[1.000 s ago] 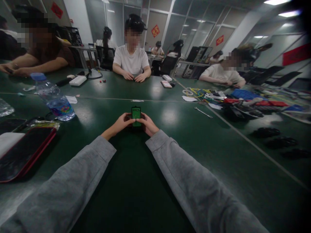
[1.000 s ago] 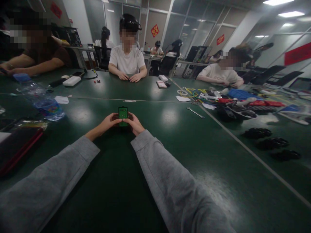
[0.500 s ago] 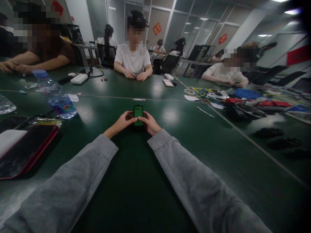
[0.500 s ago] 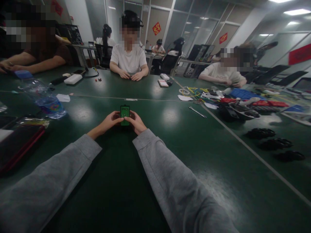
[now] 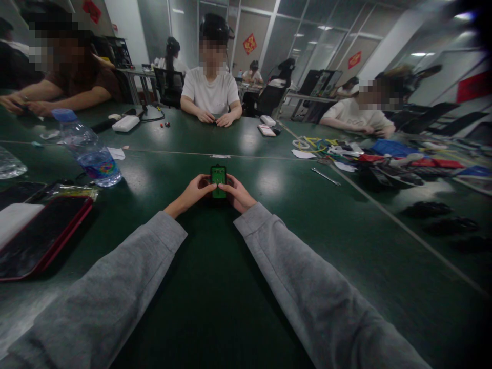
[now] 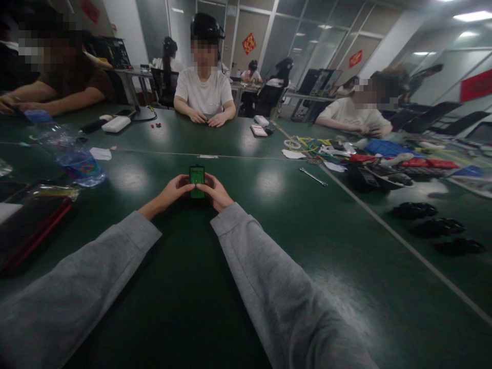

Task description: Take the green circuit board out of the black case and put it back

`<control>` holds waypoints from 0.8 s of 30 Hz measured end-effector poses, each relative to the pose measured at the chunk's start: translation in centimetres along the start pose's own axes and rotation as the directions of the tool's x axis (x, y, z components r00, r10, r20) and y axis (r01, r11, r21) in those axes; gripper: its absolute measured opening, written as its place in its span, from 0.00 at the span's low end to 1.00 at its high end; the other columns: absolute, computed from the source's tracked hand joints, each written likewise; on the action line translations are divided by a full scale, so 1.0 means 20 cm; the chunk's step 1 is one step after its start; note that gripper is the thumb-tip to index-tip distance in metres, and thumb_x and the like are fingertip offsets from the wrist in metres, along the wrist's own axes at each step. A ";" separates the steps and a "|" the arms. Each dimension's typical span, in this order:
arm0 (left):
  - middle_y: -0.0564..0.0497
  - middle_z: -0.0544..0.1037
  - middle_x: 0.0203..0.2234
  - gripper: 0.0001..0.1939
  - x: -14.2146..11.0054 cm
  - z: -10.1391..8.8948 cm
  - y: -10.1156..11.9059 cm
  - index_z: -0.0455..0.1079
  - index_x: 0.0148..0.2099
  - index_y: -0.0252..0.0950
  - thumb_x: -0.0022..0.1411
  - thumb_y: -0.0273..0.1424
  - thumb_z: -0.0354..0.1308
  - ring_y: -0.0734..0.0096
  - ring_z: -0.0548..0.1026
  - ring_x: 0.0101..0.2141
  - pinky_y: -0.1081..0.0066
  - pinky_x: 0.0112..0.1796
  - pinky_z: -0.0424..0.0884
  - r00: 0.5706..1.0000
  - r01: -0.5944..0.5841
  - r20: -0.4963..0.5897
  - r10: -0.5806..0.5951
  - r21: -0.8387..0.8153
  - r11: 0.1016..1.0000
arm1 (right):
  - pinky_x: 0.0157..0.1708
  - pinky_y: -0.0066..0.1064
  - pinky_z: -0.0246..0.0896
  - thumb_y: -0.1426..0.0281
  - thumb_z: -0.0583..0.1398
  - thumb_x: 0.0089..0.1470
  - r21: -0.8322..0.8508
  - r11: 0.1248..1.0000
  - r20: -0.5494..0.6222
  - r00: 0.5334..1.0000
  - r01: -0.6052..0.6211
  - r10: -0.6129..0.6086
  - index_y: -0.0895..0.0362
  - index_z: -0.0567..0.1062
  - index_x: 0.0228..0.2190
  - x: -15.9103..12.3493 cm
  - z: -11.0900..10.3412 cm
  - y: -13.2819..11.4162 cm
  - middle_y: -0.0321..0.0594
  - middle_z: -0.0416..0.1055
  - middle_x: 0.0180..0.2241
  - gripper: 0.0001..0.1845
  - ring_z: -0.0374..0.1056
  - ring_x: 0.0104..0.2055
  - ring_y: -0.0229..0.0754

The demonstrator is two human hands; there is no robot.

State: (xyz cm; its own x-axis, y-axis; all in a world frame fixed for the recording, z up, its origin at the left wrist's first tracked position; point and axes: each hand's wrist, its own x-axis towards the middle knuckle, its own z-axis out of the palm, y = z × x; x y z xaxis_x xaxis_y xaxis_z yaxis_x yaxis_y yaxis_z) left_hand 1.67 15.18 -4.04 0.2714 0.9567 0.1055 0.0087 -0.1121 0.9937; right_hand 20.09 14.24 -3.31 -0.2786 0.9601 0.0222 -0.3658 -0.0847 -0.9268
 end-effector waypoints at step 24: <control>0.46 0.75 0.42 0.31 -0.02 0.01 0.04 0.64 0.51 0.35 0.50 0.42 0.71 0.62 0.75 0.43 0.59 0.44 0.73 1.000 0.017 0.006 -0.017 0.003 1.000 | 0.63 0.52 0.63 0.70 0.74 0.38 -0.042 0.999 0.058 0.998 0.008 -0.005 0.50 0.69 0.50 0.00 -0.01 0.00 0.38 0.76 0.47 0.37 0.70 0.57 0.50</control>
State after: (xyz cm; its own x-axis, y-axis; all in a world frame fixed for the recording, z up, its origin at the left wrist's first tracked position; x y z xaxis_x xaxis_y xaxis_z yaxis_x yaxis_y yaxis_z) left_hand 1.72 14.66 -3.20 0.2767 0.9569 0.0882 0.0163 -0.0965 0.9952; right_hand 20.33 14.24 -3.45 -0.3281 0.9434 0.0491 -0.3304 -0.0659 -0.9415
